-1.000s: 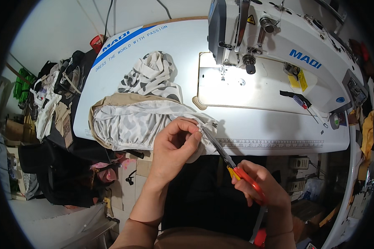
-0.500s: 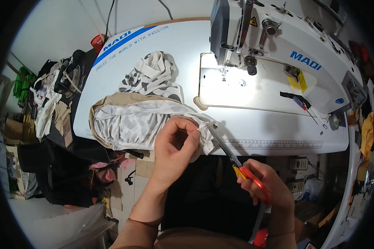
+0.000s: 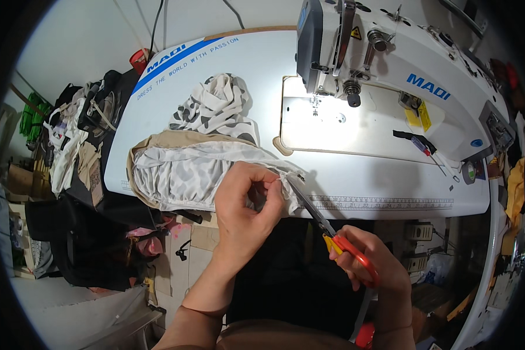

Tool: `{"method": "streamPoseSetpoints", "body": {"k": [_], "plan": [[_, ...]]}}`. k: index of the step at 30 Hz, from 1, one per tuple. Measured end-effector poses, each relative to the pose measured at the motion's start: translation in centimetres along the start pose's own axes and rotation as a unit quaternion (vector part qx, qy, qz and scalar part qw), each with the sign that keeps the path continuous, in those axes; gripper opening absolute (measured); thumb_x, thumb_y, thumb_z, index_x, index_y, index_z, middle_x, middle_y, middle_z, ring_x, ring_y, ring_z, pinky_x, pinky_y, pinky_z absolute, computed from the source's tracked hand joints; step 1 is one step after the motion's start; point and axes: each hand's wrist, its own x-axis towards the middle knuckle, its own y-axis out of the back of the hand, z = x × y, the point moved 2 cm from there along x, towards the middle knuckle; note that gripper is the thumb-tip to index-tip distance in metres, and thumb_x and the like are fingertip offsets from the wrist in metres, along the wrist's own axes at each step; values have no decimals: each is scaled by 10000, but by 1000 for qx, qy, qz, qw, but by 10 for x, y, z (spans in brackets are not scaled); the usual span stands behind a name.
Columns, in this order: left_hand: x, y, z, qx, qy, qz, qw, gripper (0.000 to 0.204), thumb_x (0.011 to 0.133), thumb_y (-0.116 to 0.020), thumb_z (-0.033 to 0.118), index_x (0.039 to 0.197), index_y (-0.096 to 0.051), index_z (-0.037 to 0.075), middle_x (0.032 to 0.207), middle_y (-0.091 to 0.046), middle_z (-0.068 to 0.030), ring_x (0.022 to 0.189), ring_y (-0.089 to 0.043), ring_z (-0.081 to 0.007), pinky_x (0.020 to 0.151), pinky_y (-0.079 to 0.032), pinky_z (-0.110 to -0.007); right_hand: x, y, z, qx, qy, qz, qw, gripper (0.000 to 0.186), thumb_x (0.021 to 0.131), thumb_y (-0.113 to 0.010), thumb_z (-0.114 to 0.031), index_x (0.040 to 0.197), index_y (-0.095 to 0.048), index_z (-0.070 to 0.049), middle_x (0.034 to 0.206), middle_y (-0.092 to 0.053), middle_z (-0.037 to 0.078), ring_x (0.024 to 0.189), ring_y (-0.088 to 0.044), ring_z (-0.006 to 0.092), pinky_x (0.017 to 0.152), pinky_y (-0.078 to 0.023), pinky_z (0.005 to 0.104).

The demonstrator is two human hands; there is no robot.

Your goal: The person trims the edges of a patterned fabric with scissors and then guides the material through an electric sewing machine to stitch the pieces together.

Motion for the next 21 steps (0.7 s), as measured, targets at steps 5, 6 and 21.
{"method": "streamPoseSetpoints", "body": {"k": [5, 6, 21], "plan": [[-1, 2, -6, -59, 36, 8, 998, 107, 863, -698, -42, 877, -607, 11, 862, -630, -28, 681, -555, -91, 599, -443, -224, 2, 4, 4, -13, -1, 11, 1000, 327, 800, -675, -286, 928, -587, 2, 680, -520, 1, 484, -490, 63, 438, -430, 217], [-3, 3, -8, -121, 100, -4, 988, 91, 893, -684, -28, 907, -604, 12, 904, -641, -28, 703, -553, -76, 616, -449, -220, 2, 5, 5, -5, -4, 10, 1000, 297, 798, -693, -248, 940, -590, -8, 702, -532, 7, 508, -520, 72, 450, -446, 222], [-5, 13, -10, -313, 218, -84, 920, 79, 972, -656, -2, 1022, -600, 22, 1195, -650, -68, 849, -583, -69, 754, -480, -231, -19, 38, -18, -443, 286, 271, 805, 658, 598, -971, -426, 991, -593, -58, 767, -547, 55, 644, -545, 203, 594, -437, 351]]}}
